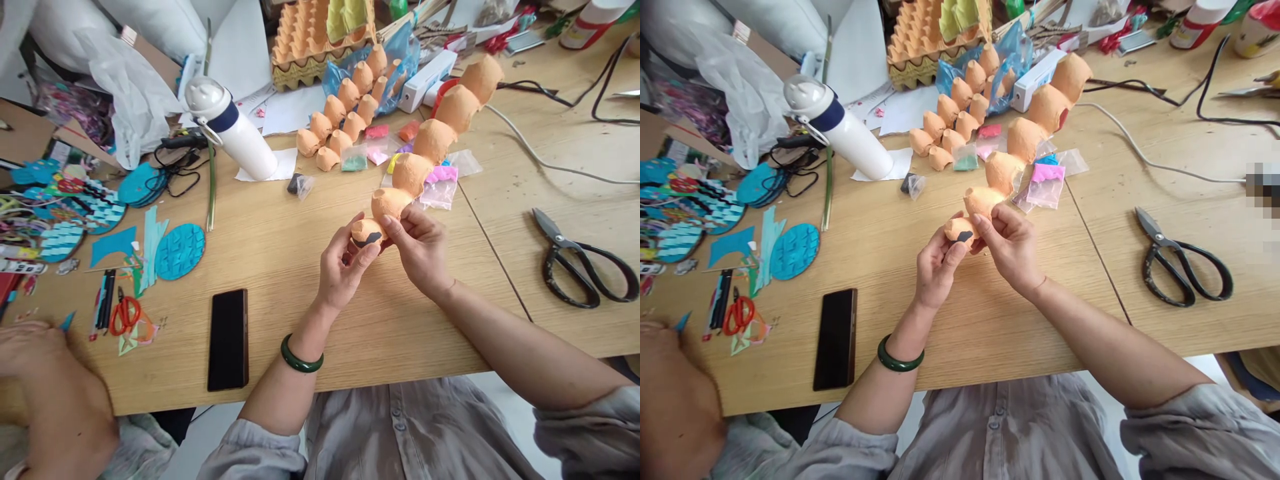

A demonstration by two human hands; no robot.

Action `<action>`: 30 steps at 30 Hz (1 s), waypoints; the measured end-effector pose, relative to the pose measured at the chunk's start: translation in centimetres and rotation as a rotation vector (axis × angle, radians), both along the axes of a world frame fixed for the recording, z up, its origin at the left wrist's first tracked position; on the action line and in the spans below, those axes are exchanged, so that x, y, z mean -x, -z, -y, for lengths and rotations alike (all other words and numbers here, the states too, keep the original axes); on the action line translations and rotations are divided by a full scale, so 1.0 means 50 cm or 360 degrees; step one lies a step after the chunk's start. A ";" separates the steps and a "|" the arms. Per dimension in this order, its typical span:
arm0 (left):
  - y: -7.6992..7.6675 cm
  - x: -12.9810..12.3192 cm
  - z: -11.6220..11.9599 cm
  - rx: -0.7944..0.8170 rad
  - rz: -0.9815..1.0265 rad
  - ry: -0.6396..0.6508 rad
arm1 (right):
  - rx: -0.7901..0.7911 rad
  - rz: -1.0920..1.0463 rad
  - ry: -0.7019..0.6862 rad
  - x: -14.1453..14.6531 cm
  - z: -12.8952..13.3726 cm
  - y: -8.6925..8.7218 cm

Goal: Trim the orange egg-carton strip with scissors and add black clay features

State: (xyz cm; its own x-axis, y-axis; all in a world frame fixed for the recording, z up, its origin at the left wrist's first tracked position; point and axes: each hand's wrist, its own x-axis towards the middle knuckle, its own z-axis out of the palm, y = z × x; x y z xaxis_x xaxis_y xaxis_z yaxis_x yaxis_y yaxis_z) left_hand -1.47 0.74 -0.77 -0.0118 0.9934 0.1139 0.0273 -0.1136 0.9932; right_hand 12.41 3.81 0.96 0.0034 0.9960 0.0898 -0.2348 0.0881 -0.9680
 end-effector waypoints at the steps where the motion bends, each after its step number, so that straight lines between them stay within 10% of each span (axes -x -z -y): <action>1: 0.002 0.000 0.000 -0.0007 -0.0036 -0.0027 | 0.0017 -0.0011 -0.0020 -0.001 -0.001 0.001; 15: -0.010 0.036 -0.017 -0.0238 -0.0321 0.0026 | 0.0087 -0.0250 -0.0166 -0.012 -0.018 0.014; 30: -0.008 0.033 -0.015 -0.0079 0.0229 -0.0018 | 0.0368 -0.0552 -0.0575 -0.020 -0.030 0.000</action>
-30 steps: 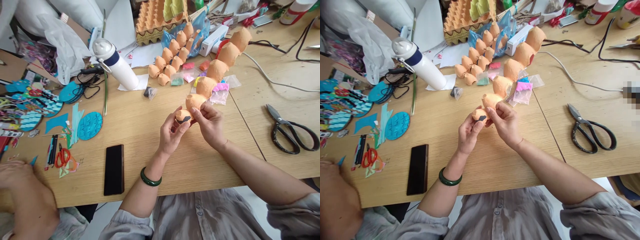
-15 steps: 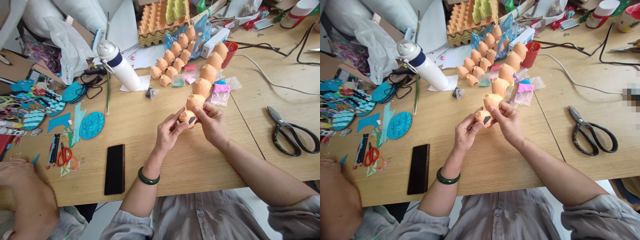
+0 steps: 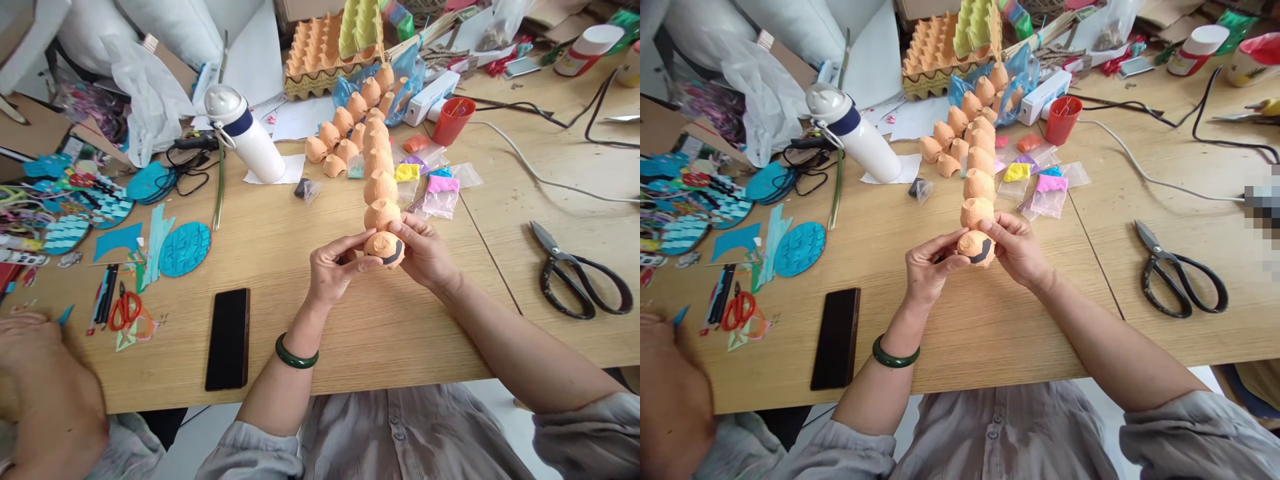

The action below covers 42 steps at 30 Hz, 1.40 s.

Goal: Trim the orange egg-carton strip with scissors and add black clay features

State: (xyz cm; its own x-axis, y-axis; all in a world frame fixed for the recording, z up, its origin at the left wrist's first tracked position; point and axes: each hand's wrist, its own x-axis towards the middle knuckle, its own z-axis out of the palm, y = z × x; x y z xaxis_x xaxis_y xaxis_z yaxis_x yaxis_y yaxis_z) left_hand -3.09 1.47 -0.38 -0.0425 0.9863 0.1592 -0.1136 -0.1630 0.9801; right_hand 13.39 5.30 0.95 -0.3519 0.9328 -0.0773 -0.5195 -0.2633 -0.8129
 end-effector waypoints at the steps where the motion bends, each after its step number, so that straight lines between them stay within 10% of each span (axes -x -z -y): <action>1: -0.001 0.000 0.000 -0.0002 0.0020 0.0011 | 0.0013 -0.0008 -0.0012 -0.001 -0.001 0.000; 15: 0.007 -0.025 0.003 0.0109 0.0392 0.0035 | 0.0011 0.0036 -0.0045 -0.010 -0.009 0.004; 23: 0.000 -0.002 -0.020 0.0297 0.0133 -0.0367 | -0.0068 0.0233 -0.0092 -0.017 -0.022 0.030; 33: 0.005 0.025 -0.026 0.0661 0.0180 -0.0143 | -0.0192 0.0548 -0.0881 -0.001 0.007 0.021; 39: -0.001 0.027 -0.030 0.0547 0.0321 -0.0208 | -0.0316 0.1199 -0.0868 -0.062 -0.031 -0.034; 42: -0.004 0.031 -0.031 0.0501 0.0372 -0.0185 | -0.0303 0.1350 -0.1424 -0.095 -0.043 -0.054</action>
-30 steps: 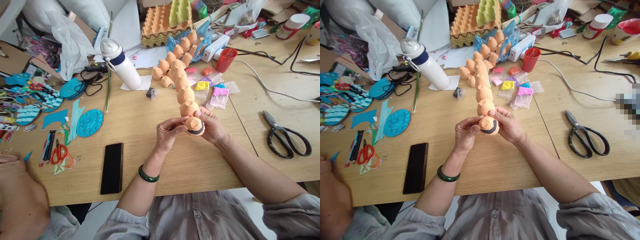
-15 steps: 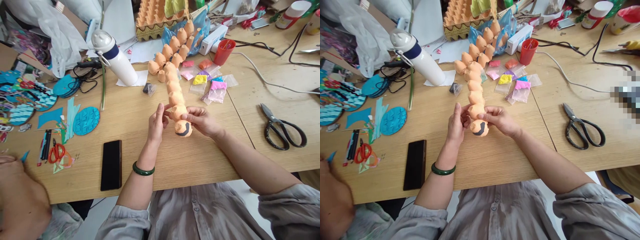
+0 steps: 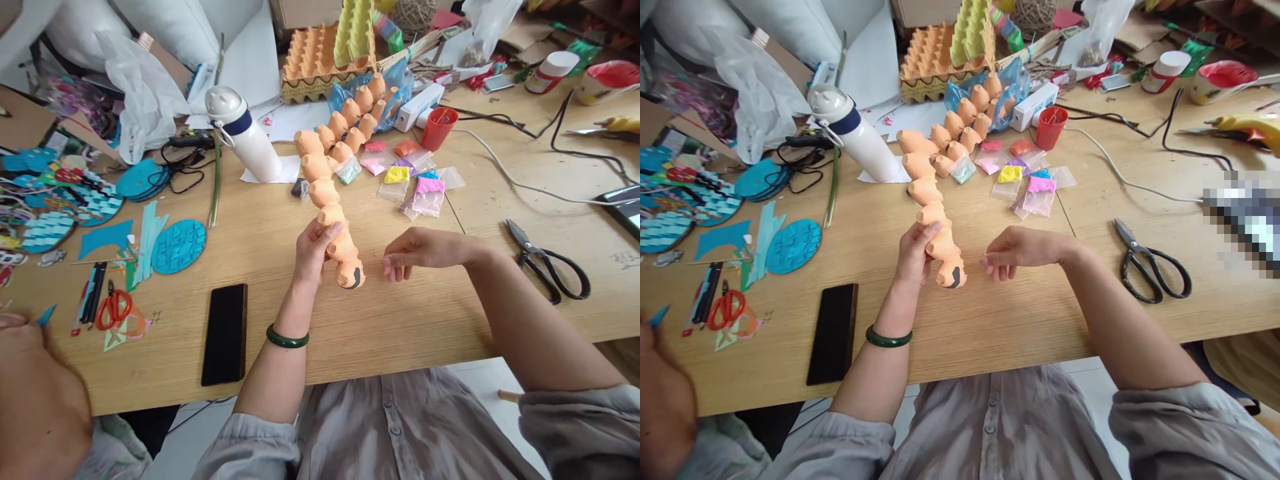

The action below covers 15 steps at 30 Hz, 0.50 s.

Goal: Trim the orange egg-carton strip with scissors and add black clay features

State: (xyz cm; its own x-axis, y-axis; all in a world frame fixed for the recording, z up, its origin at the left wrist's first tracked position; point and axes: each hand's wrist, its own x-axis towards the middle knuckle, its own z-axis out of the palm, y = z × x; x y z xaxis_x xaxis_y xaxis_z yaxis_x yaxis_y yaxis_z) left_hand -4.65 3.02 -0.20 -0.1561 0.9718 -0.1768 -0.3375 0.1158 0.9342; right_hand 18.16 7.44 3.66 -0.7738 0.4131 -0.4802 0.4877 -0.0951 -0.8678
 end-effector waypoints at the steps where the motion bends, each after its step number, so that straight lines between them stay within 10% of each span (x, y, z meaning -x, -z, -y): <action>1: -0.001 0.001 0.000 -0.0002 0.0012 0.0019 | 0.0067 0.0037 -0.0086 -0.006 -0.003 0.002; 4: 0.001 0.001 -0.002 0.0035 0.0025 0.0063 | 0.0069 -0.0057 0.0010 -0.006 -0.023 0.029; 9: 0.010 0.000 -0.006 0.0070 0.0009 0.0087 | -0.0628 -0.0539 0.0949 0.020 -0.093 0.072; 15: 0.015 -0.017 -0.004 0.0053 -0.0047 0.0054 | -0.0325 -0.0802 0.1411 0.050 -0.091 0.071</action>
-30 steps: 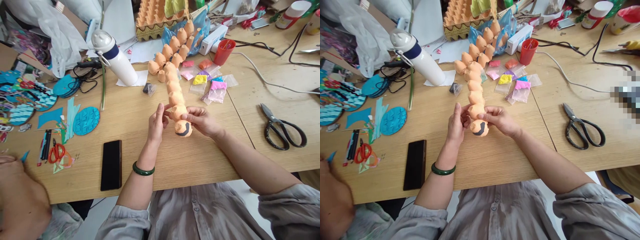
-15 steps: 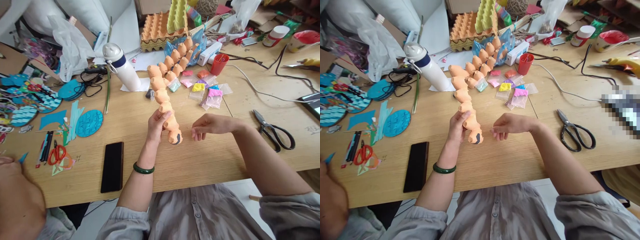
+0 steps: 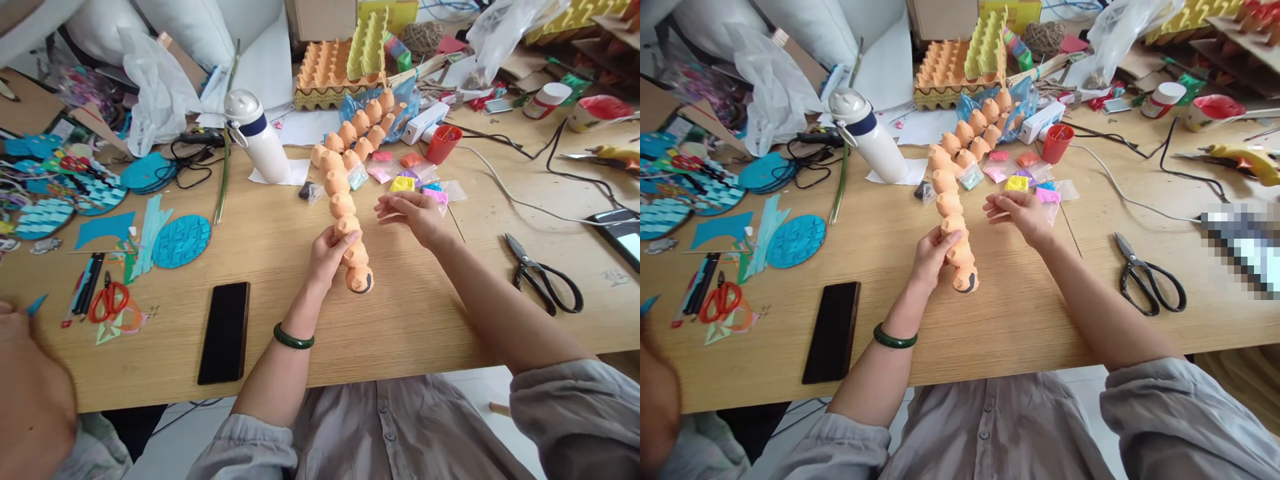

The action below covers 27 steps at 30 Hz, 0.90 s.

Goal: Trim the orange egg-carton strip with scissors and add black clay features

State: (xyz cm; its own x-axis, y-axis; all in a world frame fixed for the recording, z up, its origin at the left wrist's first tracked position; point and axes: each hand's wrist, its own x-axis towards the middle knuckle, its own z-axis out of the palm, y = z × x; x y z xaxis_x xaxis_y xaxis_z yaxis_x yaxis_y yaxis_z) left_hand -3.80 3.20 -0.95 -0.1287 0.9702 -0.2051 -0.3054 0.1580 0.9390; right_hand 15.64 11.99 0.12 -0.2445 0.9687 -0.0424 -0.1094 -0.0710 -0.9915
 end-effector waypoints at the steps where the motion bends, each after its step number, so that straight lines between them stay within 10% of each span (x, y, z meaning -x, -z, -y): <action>1: 0.002 -0.003 0.000 -0.0015 -0.0021 0.0001 | 0.0011 0.0035 -0.0037 0.004 0.015 0.000; 11: 0.026 -0.009 0.011 -0.0173 -0.0670 0.0272 | -0.0026 0.0157 -0.0015 0.038 0.116 0.037; 18: -0.011 -0.004 0.024 -0.0073 -0.1440 -0.0076 | -0.0191 0.0431 -0.0067 0.035 0.110 0.063; 27: -0.039 0.018 0.002 0.0146 0.0627 -0.0173 | -0.1073 0.0655 0.0143 0.030 0.133 0.042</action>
State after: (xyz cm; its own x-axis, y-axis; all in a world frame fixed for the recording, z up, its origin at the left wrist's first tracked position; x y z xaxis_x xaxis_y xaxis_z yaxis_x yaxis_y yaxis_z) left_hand -4.69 3.12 1.03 -0.1238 0.9307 -0.3441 -0.6580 0.1825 0.7306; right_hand 14.16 5.33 -1.99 -0.2566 0.8328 0.4904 0.2981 0.5509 -0.7795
